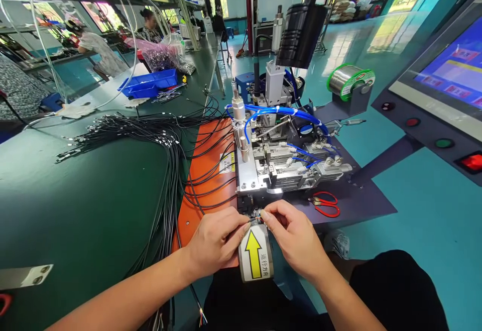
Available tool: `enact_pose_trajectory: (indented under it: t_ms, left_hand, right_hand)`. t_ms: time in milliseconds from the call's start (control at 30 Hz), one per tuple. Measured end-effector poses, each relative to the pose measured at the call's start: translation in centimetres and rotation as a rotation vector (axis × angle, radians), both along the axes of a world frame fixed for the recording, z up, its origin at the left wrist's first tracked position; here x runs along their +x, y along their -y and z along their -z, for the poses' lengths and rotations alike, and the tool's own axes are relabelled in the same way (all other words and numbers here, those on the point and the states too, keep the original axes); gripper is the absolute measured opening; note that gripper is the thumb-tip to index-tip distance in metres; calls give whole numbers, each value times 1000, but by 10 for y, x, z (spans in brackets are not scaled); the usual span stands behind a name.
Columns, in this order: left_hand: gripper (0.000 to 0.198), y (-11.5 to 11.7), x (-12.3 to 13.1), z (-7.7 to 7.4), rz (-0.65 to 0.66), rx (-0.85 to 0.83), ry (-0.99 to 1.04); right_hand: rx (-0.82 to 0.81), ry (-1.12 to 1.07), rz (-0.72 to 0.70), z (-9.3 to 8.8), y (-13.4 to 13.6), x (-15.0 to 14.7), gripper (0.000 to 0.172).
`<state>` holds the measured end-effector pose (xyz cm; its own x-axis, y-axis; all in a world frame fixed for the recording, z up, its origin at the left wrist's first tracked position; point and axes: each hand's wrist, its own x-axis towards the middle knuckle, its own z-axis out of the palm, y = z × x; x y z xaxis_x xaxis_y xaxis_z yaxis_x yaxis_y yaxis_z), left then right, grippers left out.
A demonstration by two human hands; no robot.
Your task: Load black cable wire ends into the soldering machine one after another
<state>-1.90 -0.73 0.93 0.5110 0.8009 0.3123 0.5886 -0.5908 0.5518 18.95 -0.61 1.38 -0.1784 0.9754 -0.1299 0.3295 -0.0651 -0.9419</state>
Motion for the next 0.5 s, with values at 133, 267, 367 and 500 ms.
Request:
enact_pose_trajectory:
  t_ms: [133, 267, 367, 500]
  left_hand:
    - [21, 0, 0, 1, -25, -9, -10]
    - [23, -1, 0, 2, -51, -7, 6]
    - [27, -3, -1, 4, -43, -5, 16]
    - [27, -5, -2, 7, -39, 3, 33]
  right_hand:
    - [-23, 7, 18, 3, -1, -2, 31]
    - [-41, -36, 43, 11, -3, -3, 33]
    - [-43, -19, 67, 16, -6, -4, 32]
    - [-33, 17, 86, 20, -9, -6, 31]
